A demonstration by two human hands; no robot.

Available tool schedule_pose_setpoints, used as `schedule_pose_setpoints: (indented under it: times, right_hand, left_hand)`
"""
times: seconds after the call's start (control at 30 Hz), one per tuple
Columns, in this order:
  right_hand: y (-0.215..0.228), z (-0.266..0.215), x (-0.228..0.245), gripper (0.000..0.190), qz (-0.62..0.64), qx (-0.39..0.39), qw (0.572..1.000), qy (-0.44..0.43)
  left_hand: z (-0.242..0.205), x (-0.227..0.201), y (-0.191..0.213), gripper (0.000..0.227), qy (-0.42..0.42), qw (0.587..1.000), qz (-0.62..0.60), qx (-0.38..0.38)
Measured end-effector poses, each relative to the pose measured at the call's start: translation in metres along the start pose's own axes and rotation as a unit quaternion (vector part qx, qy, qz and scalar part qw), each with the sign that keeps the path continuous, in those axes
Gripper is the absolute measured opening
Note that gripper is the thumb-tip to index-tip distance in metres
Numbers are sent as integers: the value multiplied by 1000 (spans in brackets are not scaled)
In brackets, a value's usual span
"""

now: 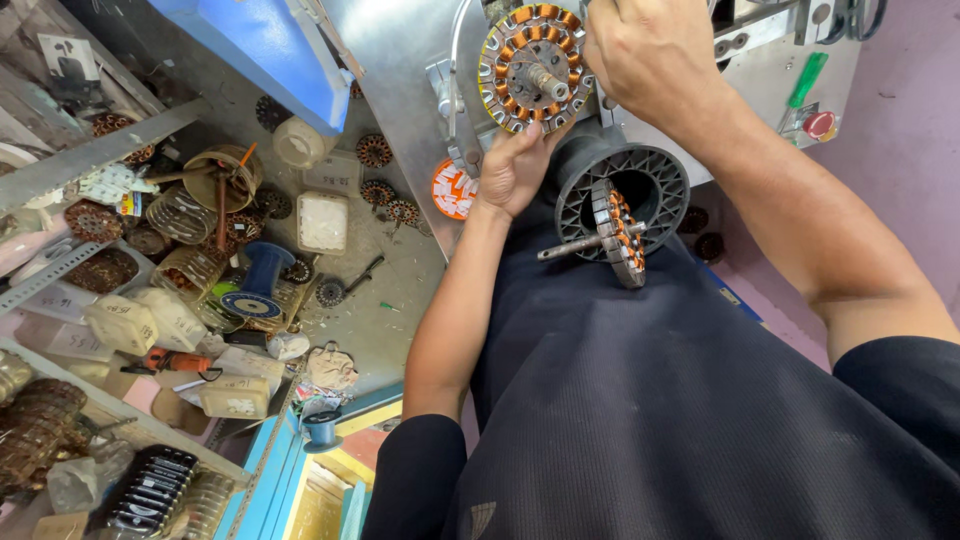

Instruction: The person assembles electrical components by threading wire through a stator, securing it with a metal bar, and tightening the assembly using a wrench. The person also uses a screwdriver to adjust parts of the stator.

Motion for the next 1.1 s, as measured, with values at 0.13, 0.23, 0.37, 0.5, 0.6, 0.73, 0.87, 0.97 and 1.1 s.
schedule_pose_setpoints:
  times: [0.13,0.23,0.37,0.5,0.6,0.73,0.87,0.97,1.1]
  right_hand:
    - [6,-2,-2,6,14,17,1000,4]
    - [3,-4,-3,9,60,32,998,-8]
    - [-5,-8,-1,10,50,24,998,-17]
    - [-1,-10,4,8,8,-30,999,-17]
    - [8,-8,7,6,9,-33,999,-21]
    - [25,-3,7,10,13,-79,997,-22]
    - [28,2,4,29,1,-85,996,-9]
    - [18,6,1,24,17,-54,998,-6]
    - [7,4,-2,14,29,-45,999,-8]
  left_hand:
    - [-24,-22,-18,54,22,976,204,-74]
    - [-47,-46,-54,49,16,843,527,-104]
    - [-76,-74,-124,41,-23,632,769,-92]
    - [-77,-86,-181,29,-121,623,770,-69]
    - [-62,-86,-206,29,-224,603,765,18]
    - [-23,-74,-209,42,-264,574,769,101]
    - [18,-66,-197,61,-238,542,795,135]
    - [34,-66,-184,59,-180,572,788,141]
    - [36,-78,-175,43,-177,595,772,136]
Point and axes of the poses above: each hand's wrist, its own z-axis towards the middle knuckle, its own y-axis out of the back of the hand, x = y × z, the point moved 4 cm from there along z, towards the middle knuckle, and after that the axes turned 13 degrees about -z, right-handed, at the moved point
